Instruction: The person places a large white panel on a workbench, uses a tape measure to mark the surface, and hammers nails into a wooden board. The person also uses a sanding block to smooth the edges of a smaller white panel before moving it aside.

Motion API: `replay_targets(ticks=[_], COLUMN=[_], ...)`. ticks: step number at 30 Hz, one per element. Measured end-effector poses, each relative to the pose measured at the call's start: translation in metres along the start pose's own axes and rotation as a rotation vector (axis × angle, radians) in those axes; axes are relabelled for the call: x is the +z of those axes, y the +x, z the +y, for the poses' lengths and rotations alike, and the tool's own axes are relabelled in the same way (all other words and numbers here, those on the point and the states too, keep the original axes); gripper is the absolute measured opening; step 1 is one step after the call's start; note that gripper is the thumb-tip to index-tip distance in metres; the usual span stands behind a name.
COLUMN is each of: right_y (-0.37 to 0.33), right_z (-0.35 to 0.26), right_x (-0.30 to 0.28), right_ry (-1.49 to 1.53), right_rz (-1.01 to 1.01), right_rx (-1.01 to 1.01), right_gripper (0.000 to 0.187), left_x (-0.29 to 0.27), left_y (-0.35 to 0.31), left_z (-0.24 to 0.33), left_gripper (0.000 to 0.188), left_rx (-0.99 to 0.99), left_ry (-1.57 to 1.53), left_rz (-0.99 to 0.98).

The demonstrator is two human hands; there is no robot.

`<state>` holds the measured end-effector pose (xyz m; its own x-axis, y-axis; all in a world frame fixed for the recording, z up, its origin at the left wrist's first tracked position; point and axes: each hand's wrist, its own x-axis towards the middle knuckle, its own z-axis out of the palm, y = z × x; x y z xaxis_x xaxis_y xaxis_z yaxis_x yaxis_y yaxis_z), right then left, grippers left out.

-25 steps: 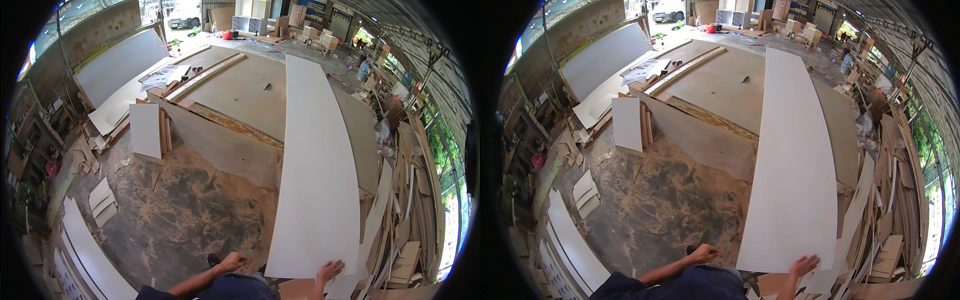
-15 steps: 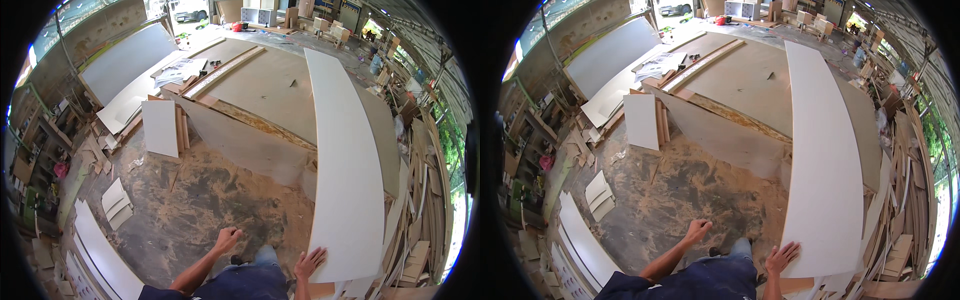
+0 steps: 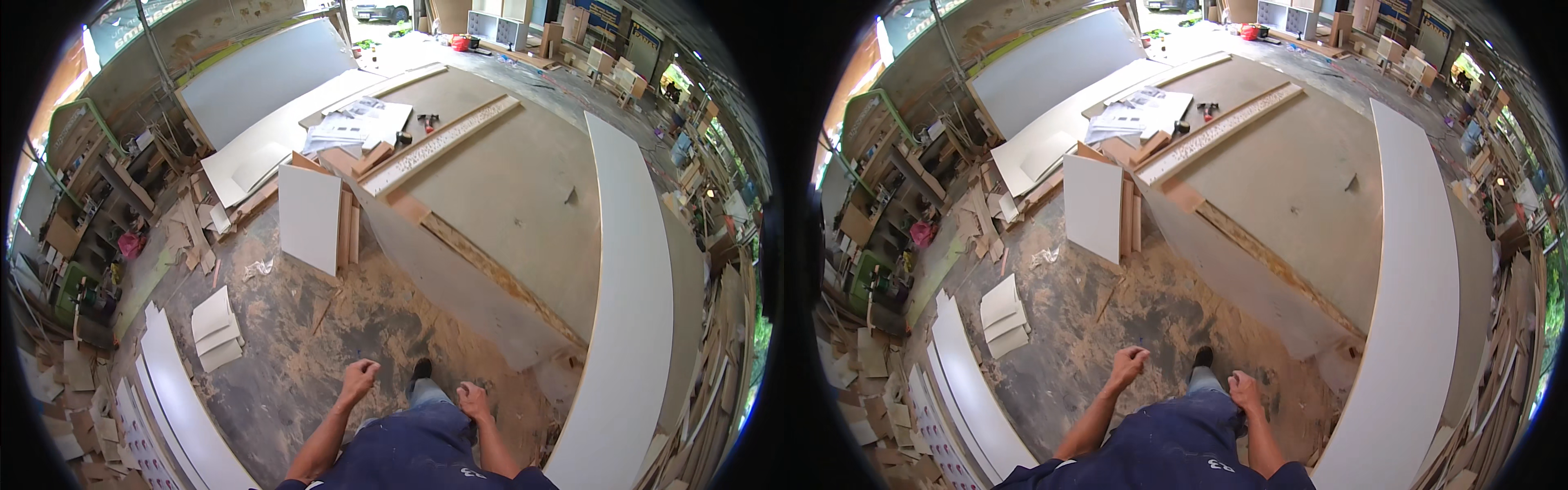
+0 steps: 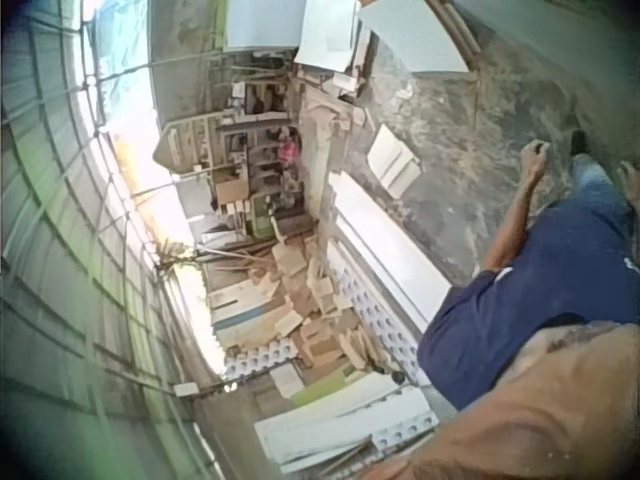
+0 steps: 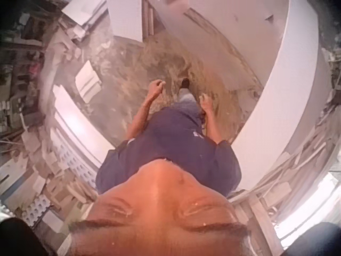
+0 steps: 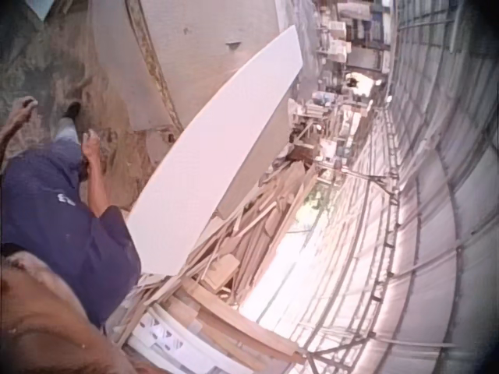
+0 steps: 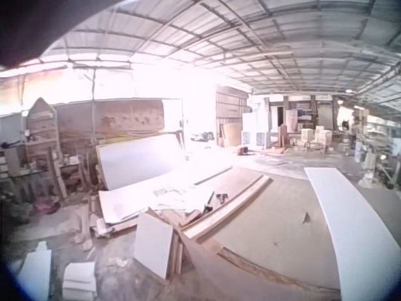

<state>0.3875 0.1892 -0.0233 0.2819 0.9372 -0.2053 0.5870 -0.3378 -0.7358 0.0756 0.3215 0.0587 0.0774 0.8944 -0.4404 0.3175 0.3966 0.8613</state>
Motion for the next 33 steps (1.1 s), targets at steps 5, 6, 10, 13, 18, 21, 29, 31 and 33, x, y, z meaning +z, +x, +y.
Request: replay_targets(ticks=[5, 6, 10, 13, 18, 21, 29, 31, 33], right_y=[0.166, 0.197, 0.287, 0.344, 0.44, 0.521, 0.679, 0.696, 0.704], right_z=[-0.093, -0.102, -0.175, -0.215, -0.313, -0.369, -0.435, -0.448, -0.453], right_x=[-0.028, -0.029, -0.023, 0.002, 0.033, 0.049, 0.09, 0.098, 0.105], right_ry=[-0.086, -0.084, 0.042, 0.106, 0.196, 0.056, -0.447, -0.443, -0.4], right_rz=[-0.092, -0.054, 0.066, 0.176, 0.153, 0.303, 0.391, 0.315, 0.284], right_rx=[-0.142, -0.185, -0.234, -0.258, -0.351, -0.434, -0.157, -0.011, 0.114], right_gripper=[0.032, 0.033, 0.031, 0.029, 0.04, 0.053, 0.088, 0.096, 0.104], left_x=[-0.067, -0.072, -0.094, -0.099, -0.11, -0.118, -0.091, -0.091, -0.089], left_y=[0.11, 0.13, 0.224, 0.318, 0.48, 0.578, 0.689, 0.7, 0.708], left_z=[0.03, 0.053, 0.115, 0.168, 0.269, 0.304, 0.343, 0.349, 0.35], left_gripper=[0.023, 0.023, 0.031, 0.038, 0.056, 0.069, 0.076, 0.075, 0.075], left_rx=[0.097, 0.124, 0.213, 0.292, 0.417, 0.474, 0.296, 0.243, 0.14], left_ry=[0.0, 0.03, 0.063, 0.044, 0.198, 0.357, 0.403, 0.354, 0.293], left_rz=[0.414, 0.476, 0.587, 0.556, 0.413, 0.328, 0.108, 0.156, 0.19])
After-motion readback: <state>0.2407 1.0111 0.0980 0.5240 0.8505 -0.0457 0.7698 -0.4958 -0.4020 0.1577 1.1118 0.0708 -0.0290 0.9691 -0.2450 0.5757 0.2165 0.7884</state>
